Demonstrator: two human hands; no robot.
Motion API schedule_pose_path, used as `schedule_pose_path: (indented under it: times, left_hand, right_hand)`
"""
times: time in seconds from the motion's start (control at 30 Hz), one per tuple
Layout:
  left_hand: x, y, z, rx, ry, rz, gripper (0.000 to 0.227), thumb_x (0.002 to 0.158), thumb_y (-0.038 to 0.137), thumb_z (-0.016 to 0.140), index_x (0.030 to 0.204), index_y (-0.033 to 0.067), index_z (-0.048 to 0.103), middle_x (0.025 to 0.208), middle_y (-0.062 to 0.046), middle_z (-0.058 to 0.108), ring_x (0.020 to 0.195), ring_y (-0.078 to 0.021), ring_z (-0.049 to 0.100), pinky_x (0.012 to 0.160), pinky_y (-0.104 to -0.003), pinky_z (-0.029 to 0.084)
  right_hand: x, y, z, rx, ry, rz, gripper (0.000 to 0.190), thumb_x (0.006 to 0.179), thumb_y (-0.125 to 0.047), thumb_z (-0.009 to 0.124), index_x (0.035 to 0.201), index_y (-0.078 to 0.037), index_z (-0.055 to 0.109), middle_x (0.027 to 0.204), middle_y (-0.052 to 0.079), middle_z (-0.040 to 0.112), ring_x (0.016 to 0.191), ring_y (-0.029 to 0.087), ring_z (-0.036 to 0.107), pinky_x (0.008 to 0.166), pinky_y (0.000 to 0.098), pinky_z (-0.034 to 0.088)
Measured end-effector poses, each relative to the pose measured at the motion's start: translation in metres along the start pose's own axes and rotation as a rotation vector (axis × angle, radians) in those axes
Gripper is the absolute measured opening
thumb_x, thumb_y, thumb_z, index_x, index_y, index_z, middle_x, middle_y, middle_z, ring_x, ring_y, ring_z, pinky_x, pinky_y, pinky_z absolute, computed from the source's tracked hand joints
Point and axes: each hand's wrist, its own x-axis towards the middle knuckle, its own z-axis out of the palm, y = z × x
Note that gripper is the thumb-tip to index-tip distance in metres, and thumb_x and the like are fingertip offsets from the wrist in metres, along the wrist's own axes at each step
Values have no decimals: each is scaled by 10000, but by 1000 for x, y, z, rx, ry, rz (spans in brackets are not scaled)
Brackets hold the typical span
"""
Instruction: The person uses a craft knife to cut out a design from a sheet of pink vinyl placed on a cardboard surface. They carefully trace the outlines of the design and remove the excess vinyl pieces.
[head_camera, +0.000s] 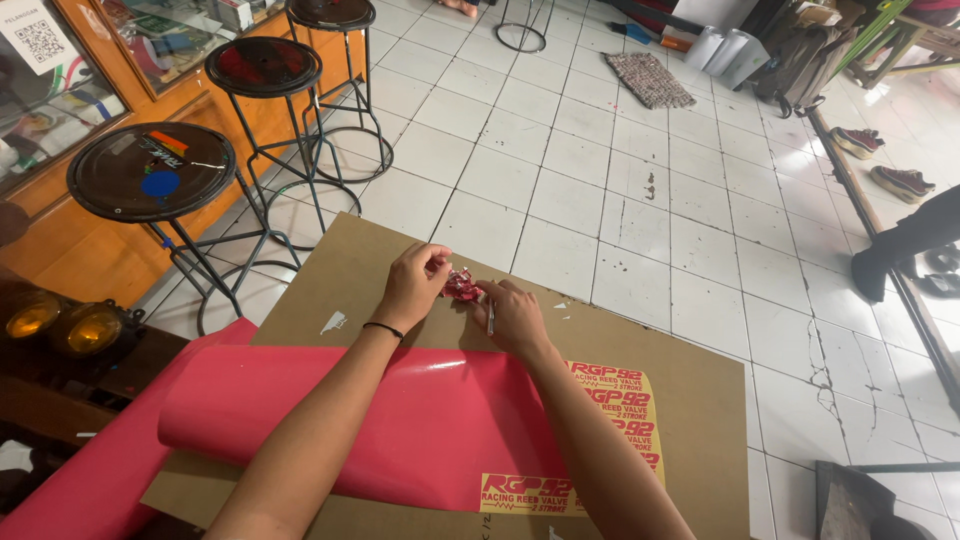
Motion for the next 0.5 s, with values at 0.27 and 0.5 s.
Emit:
schedule_pose_path:
  times: [0.27, 0.5]
  left_hand:
    - [-8, 17, 4, -154, -35, -105, 198, 930, 179, 728, 1125, 143, 731, 904, -65, 737, 857, -240, 720, 740, -343, 587]
    - [-9, 21, 4, -324, -53, -302, 260, 913, 210, 770, 1156, 135, 718, 911, -46, 771, 792, -138, 683, 730, -297, 564]
  right_hand:
    - [15, -8, 12, 97, 259, -62, 198, 972, -327, 667, 1065, -213, 798, 798, 55, 700, 762, 306, 744, 719, 408, 592]
    - [27, -26, 21, 328, 294, -68, 170, 920, -261, 725, 1023, -148, 797, 788, 128, 683, 769, 371, 722, 718, 439, 579]
